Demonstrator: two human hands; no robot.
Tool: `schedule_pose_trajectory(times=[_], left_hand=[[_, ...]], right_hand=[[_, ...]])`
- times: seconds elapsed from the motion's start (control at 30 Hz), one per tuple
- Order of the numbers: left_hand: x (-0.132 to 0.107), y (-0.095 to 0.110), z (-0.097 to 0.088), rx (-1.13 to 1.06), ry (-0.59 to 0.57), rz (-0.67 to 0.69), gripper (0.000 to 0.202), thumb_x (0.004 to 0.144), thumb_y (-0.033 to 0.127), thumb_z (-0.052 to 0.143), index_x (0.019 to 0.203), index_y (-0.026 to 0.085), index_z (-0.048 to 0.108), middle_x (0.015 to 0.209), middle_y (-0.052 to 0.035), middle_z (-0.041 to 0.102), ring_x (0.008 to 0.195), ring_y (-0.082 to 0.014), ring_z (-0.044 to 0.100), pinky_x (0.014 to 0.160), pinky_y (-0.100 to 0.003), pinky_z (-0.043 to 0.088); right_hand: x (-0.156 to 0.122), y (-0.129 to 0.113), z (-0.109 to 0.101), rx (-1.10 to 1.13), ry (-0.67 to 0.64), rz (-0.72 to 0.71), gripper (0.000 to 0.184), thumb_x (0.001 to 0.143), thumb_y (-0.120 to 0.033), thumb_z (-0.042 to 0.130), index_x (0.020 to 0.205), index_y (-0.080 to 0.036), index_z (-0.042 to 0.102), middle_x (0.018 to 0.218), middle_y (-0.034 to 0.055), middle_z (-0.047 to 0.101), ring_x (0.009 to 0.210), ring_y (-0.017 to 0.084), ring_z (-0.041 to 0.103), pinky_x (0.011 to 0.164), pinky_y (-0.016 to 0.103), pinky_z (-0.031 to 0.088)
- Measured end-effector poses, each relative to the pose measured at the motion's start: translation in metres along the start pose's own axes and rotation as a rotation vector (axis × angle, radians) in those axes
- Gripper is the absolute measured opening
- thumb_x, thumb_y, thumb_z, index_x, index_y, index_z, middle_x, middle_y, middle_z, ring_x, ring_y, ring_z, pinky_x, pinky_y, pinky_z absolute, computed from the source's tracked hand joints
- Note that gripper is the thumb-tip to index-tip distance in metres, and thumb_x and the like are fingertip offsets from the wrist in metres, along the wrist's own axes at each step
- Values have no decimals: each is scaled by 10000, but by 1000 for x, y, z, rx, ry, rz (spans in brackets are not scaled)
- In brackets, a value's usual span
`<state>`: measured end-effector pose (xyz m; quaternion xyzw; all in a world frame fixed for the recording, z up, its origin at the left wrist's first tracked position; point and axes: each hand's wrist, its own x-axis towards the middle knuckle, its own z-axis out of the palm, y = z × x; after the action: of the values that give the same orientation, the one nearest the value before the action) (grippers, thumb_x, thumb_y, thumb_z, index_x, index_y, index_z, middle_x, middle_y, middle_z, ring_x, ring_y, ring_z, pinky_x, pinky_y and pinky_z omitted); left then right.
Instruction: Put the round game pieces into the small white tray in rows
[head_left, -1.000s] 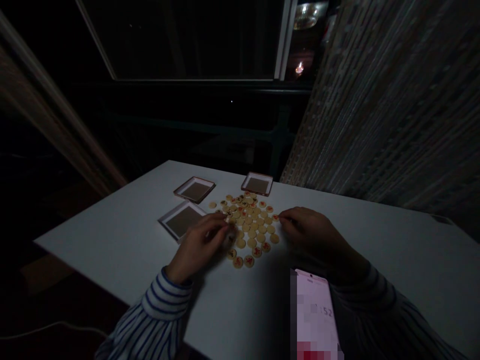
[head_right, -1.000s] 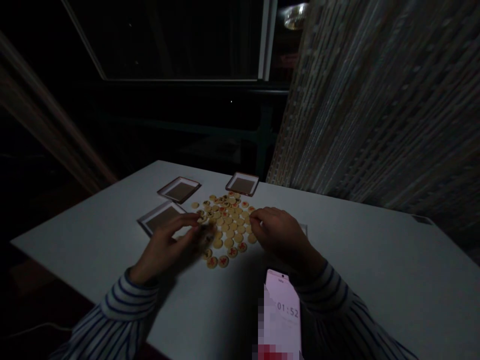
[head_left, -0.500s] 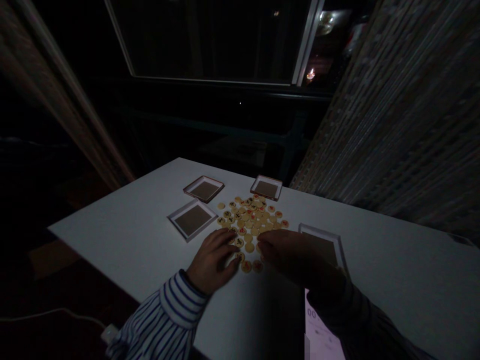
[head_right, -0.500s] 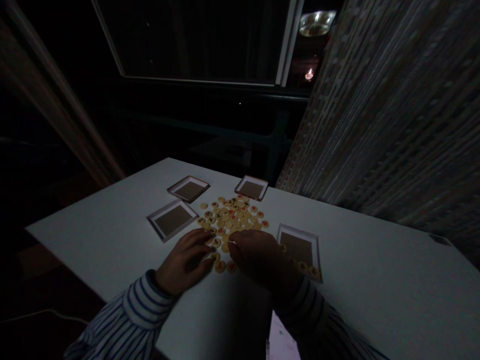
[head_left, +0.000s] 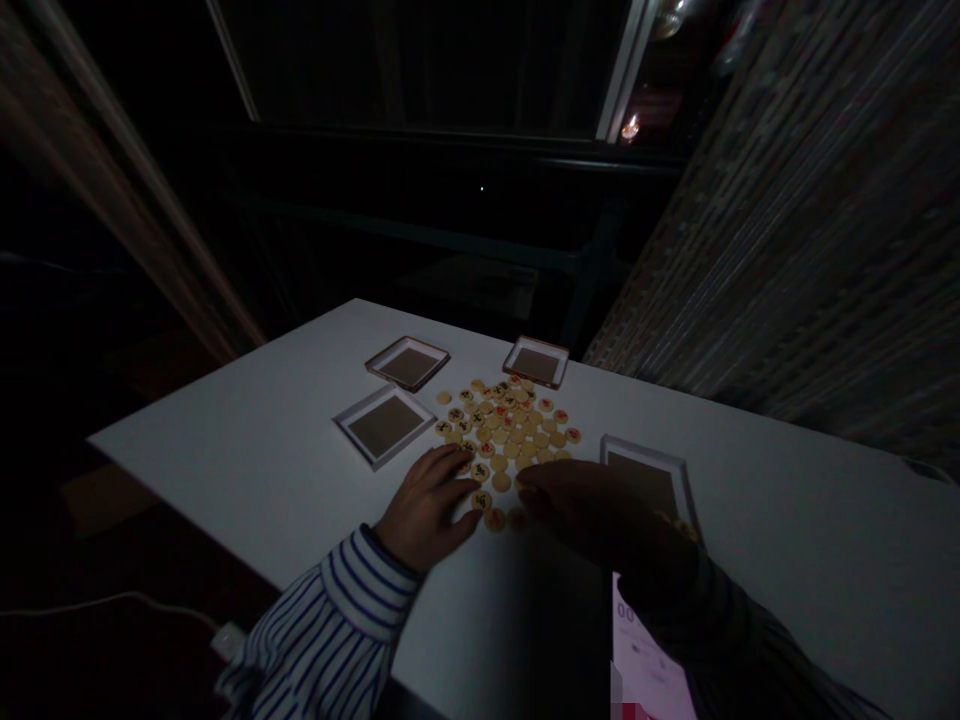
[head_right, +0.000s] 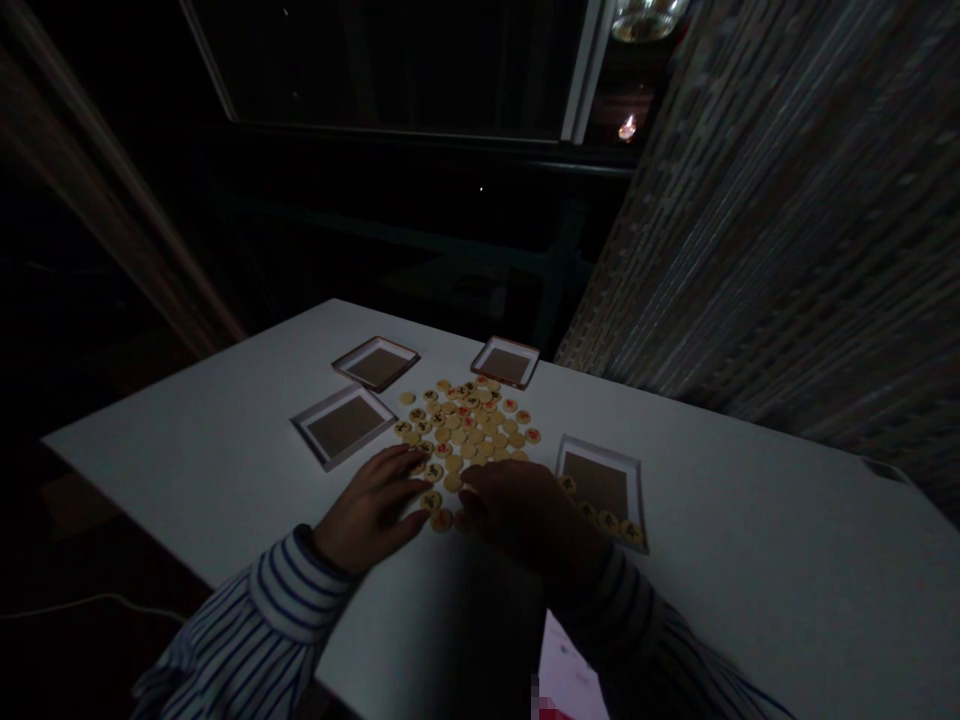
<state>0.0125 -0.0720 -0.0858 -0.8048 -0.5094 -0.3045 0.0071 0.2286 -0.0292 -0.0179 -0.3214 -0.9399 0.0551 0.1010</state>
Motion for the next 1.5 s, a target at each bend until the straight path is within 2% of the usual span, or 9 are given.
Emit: schedule_pose_trajectory(times=[0.6, 0.77, 0.97, 1.13, 1.27, 1.5], left_hand=[[-1, -3, 4, 38, -44, 34, 286, 742, 336, 568, 977, 188, 637, 1192, -127, 524, 1165, -304, 397, 933, -494, 393], [-2, -4, 6, 32, -49, 33, 261, 758, 338, 550, 956, 195, 642, 1196, -122, 522, 1173, -300, 393, 941, -491, 386], [-1, -3, 6, 23, -14, 49, 235, 745, 315, 566, 924, 185, 644, 1179, -123, 539, 1167, -295, 410, 937, -478, 399], [0, -2, 5, -2, 69, 67, 218, 758, 297, 555, 936, 189, 622, 1131, -112, 575, 1138, -262, 452, 936, -453, 410], [0, -1, 3, -18, 101, 51, 250, 755, 292, 561, 987, 208, 601, 1121, -97, 587, 1118, -248, 477, 932, -451, 409], [2, 6, -2, -47, 162, 64, 241, 744, 265, 569, 972, 189, 583, 1053, -91, 625, 1046, -222, 530, 906, -424, 421]], right_hand=[[-2, 4, 7, -17, 16, -12, 260, 870, -283, 373, 945, -171, 594, 834, 62, 653, 751, 157, 584, 659, 273, 406], [-1, 3, 6, -4, -18, -10, 246, 859, -288, 386, 939, -181, 593, 790, 46, 646, 691, 143, 575, 599, 251, 379], [-2, 3, 5, -31, -7, -1, 257, 866, -285, 379, 966, -175, 588, 823, 61, 649, 730, 147, 580, 642, 254, 393], [-2, 4, 5, -17, 5, -13, 260, 867, -281, 369, 952, -172, 590, 821, 64, 648, 744, 165, 584, 648, 282, 403], [-2, 2, 1, -3, -24, 5, 259, 865, -275, 366, 944, -167, 589, 810, 64, 645, 747, 168, 581, 650, 284, 394], [-3, -2, -11, -19, -80, 33, 238, 877, -274, 350, 874, -183, 570, 791, 41, 634, 708, 136, 560, 606, 251, 351]])
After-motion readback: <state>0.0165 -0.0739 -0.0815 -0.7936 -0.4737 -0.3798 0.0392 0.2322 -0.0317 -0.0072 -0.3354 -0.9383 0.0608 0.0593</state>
